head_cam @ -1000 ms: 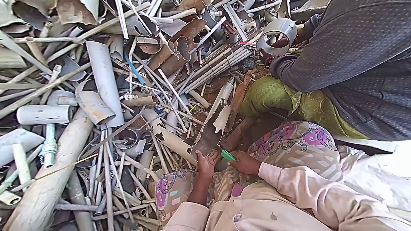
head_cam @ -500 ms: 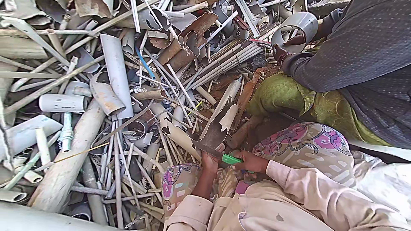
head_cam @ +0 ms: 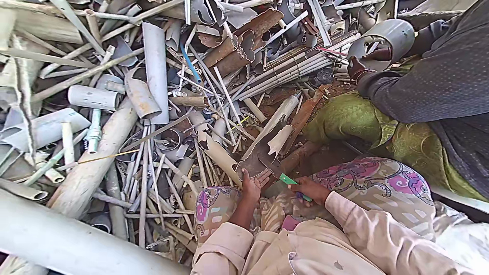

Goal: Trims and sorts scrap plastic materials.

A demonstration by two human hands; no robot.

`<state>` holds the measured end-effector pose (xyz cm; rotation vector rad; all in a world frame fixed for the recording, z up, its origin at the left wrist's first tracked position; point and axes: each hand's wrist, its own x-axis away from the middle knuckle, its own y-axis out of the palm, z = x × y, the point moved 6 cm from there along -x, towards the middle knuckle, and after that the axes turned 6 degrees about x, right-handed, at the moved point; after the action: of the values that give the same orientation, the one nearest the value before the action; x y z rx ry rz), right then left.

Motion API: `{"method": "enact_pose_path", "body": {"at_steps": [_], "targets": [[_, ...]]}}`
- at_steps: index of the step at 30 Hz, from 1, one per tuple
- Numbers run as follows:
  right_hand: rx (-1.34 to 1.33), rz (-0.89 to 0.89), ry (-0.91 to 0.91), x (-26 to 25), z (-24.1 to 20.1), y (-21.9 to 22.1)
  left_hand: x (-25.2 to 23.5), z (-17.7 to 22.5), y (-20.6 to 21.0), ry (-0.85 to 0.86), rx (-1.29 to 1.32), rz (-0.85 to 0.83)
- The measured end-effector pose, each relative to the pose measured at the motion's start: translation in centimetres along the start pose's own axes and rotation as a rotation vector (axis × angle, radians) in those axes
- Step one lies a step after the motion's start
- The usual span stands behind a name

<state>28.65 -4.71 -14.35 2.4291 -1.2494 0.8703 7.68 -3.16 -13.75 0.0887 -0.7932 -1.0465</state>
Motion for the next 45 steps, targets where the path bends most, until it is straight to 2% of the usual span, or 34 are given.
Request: {"method": "enact_pose_path", "body": {"at_steps": [7,11,14,18,21,24,32,34,38,40,45], "targets": [[-0.208,0.174,0.046,-0.4,0.3,-0.7,1.3,-1.5,1.4,-0.006,-0.3,-0.202],[-0.107,0.225,0.053,-0.6,0.2,-1.1,1.8,-2.8,1.6,0.0,-0.429,-0.283],[0.102,0.25,0.029,-0.2,-0.3,-1.1,1.9,-3.2,1.8,-0.006,-0.471,-0.32],[0.475,0.2,-0.129,1.3,-2.1,0.1,1.4,-1.8,1.8,0.0,-0.286,-0.227],[0.659,0.127,-0.246,2.1,-3.4,2.2,0.2,-0.2,1.1,0.027,-0.094,-0.16],[0.645,0.097,-0.245,2.0,-3.7,3.6,0.0,-0.6,0.5,-0.004,-0.038,-0.156],[0.632,0.118,-0.213,1.5,-2.7,1.7,0.1,-0.5,0.3,-0.041,0.051,-0.049],[0.602,0.144,-0.178,1.5,-2.7,1.3,0.3,-0.4,0.5,-0.038,0.018,-0.03],[0.541,0.237,-0.064,1.2,-2.5,0.2,0.7,-0.9,1.0,-0.027,-0.216,-0.138],[0.578,0.257,-0.008,1.4,-2.5,-0.4,0.6,-1.4,0.9,-0.026,-0.25,-0.164],[0.504,0.154,-0.06,1.3,-2.0,-1.1,0.4,-1.1,0.3,-0.04,-0.111,-0.065]]}}
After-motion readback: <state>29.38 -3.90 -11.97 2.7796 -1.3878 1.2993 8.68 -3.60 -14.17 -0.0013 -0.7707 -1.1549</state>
